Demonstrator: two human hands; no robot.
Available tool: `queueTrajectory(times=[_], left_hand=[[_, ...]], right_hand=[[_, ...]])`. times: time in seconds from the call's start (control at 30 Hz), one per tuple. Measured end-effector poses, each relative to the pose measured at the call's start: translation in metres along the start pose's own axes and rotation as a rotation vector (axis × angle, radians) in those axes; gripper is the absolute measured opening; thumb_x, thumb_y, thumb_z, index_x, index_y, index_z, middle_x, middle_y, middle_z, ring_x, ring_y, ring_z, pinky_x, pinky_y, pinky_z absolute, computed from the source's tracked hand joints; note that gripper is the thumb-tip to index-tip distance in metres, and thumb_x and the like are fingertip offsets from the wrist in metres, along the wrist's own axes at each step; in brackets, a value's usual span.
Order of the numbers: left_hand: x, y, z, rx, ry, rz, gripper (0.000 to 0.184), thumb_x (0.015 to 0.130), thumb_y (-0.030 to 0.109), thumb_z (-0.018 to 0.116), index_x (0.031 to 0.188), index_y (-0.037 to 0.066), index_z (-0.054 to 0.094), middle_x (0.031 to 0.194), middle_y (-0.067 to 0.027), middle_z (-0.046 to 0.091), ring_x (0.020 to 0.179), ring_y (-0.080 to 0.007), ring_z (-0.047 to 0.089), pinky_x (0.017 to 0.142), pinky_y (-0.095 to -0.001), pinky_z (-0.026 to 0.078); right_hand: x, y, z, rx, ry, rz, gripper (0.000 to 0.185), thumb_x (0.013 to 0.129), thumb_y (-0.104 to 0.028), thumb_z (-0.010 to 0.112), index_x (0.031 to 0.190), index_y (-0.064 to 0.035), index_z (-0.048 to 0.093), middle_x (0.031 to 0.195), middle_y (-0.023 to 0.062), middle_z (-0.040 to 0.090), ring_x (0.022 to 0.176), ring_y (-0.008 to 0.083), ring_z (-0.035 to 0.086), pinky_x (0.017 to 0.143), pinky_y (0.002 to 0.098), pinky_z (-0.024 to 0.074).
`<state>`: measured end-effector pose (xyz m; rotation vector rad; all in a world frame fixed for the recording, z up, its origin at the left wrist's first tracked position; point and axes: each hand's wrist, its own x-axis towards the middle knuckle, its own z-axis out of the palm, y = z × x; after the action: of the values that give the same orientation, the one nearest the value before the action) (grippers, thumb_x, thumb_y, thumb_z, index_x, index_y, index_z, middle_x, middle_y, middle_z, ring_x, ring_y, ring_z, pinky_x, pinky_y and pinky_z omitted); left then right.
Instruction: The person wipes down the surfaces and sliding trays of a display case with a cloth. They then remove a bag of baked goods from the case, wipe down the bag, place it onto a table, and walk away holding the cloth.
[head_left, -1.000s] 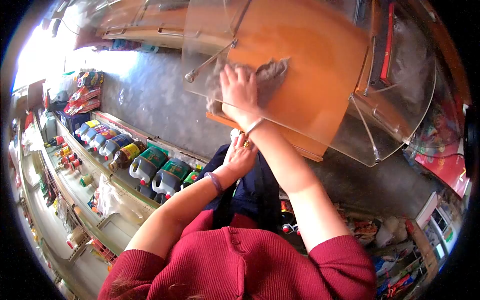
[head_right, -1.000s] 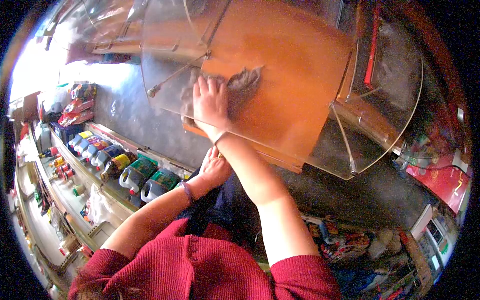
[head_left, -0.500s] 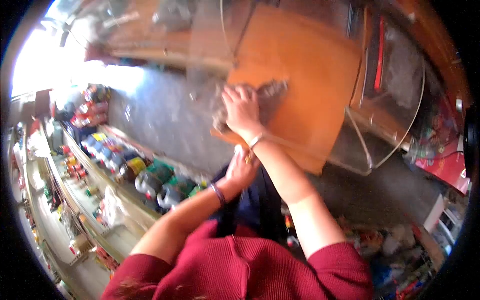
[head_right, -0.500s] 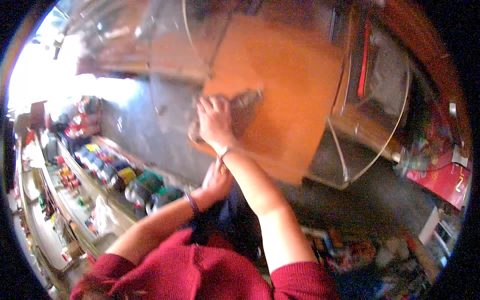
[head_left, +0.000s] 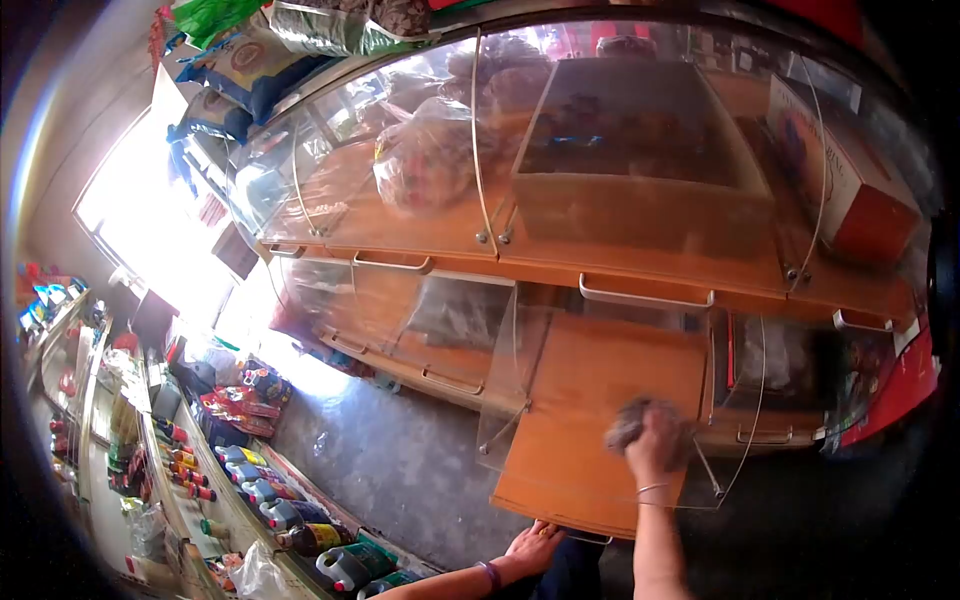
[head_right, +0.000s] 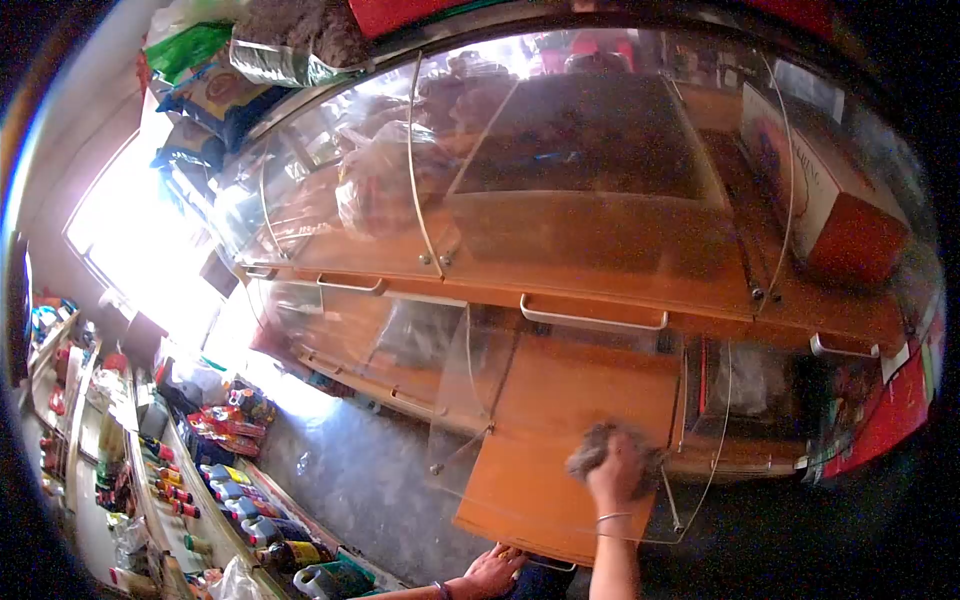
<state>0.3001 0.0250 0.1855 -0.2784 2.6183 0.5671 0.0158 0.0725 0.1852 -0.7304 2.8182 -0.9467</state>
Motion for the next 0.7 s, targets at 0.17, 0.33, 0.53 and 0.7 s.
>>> queueTrajectory(times=[0.17, 0.33, 0.53, 0.7], left_hand=[[0.004, -0.009, 0.02, 0.032, 0.039, 0.023, 0.054, 0.074, 0.013, 0.053, 0.127, 0.006, 0.046, 0.136, -0.0131, 0.039, 0.131, -0.0322, 0.029, 0.102, -0.041, 0.034], [0.001, -0.003, 0.008, 0.024, 0.096, 0.072, 0.056, 0.073, 0.016, 0.056, 0.127, 0.008, 0.045, 0.133, -0.0134, 0.042, 0.128, -0.0323, 0.033, 0.103, -0.0422, 0.033], [0.003, 0.002, -0.003, 0.063, -0.04, 0.042, 0.057, 0.073, 0.018, 0.058, 0.128, 0.008, 0.044, 0.132, -0.0131, 0.042, 0.127, -0.0327, 0.033, 0.105, -0.0416, 0.032], [0.003, 0.004, -0.007, 0.074, -0.003, 0.069, 0.059, 0.073, 0.018, 0.059, 0.129, 0.009, 0.043, 0.134, -0.0131, 0.04, 0.129, -0.0321, 0.031, 0.105, -0.0411, 0.031]], right_hand=[[0.015, 0.049, 0.005, -0.161, 0.13, -0.022, 0.057, 0.071, -0.003, 0.056, 0.127, -0.0007, 0.043, 0.135, 0.0176, 0.041, 0.128, 0.0317, 0.034, 0.109, 0.0437, 0.0241], [-0.015, 0.054, 0.002, -0.054, 0.024, -0.104, 0.06, 0.073, -0.002, 0.057, 0.13, -0.0022, 0.04, 0.138, 0.0176, 0.037, 0.129, 0.0351, 0.031, 0.111, 0.0453, 0.0213], [-0.074, 0.073, -0.015, -0.032, -0.056, -0.035, 0.07, 0.074, -0.004, 0.058, 0.137, -0.0044, 0.029, 0.143, 0.0171, 0.028, 0.131, 0.0346, 0.028, 0.111, 0.0425, 0.0216], [-0.075, 0.089, -0.022, 0.102, -0.007, 0.116, 0.073, 0.072, -0.003, 0.056, 0.139, -0.004, 0.026, 0.142, 0.0185, 0.03, 0.131, 0.0364, 0.028, 0.11, 0.0457, 0.0235]])
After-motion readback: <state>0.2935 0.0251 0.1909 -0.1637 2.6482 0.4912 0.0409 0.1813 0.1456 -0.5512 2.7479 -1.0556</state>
